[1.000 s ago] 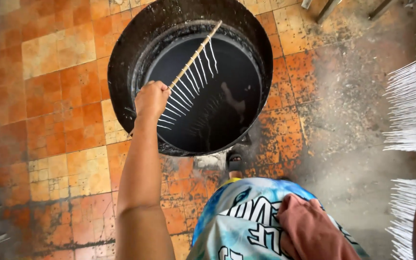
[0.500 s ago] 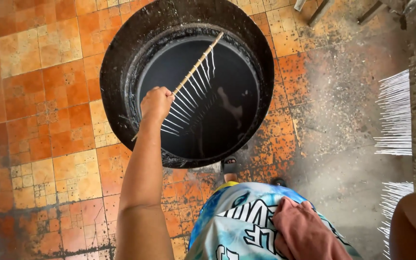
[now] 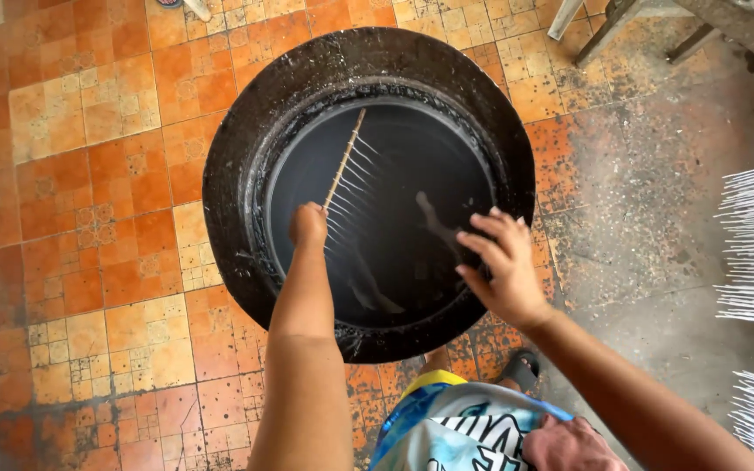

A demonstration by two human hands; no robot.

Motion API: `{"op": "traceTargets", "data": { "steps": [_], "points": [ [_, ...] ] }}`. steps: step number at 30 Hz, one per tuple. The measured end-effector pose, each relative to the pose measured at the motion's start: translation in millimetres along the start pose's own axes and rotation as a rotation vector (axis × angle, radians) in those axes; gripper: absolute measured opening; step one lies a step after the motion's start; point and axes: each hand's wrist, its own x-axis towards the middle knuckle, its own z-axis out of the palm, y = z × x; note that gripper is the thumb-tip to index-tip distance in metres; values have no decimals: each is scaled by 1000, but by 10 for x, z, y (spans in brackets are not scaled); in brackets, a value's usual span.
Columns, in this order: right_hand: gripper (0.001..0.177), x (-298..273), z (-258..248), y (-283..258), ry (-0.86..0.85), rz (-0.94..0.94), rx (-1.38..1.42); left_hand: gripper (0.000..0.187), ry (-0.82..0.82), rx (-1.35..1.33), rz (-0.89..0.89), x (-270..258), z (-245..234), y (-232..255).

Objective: Dipping a rack of candle wicks into a vat of melted wax to build up layers.

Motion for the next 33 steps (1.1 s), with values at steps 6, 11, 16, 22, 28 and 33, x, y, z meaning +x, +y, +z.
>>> {"op": "traceTargets", "data": {
  "steps": [6, 11, 16, 22, 28, 33],
  "points": [
    [48, -397, 556, 177, -250, 126, -202, 18, -9, -87, -51, 136, 285, -85],
    [47, -415, 590, 180, -282, 153, -301, 18, 3, -128, -34, 193, 343, -108],
    [49, -441, 605, 189, -289, 169, -353, 18, 11, -111, -9, 295, 452, -159],
    [48, -426, 599, 156, -271, 167, -357, 18, 17, -66, -17, 363, 499, -167],
    [48, -408, 603, 149, -238, 156, -375, 20, -12, -135, -38, 179, 412, -137],
    [49, -381, 614, 171, -248, 168, -337, 20, 11, -62, 23, 233, 235, -38]
  ]
}}
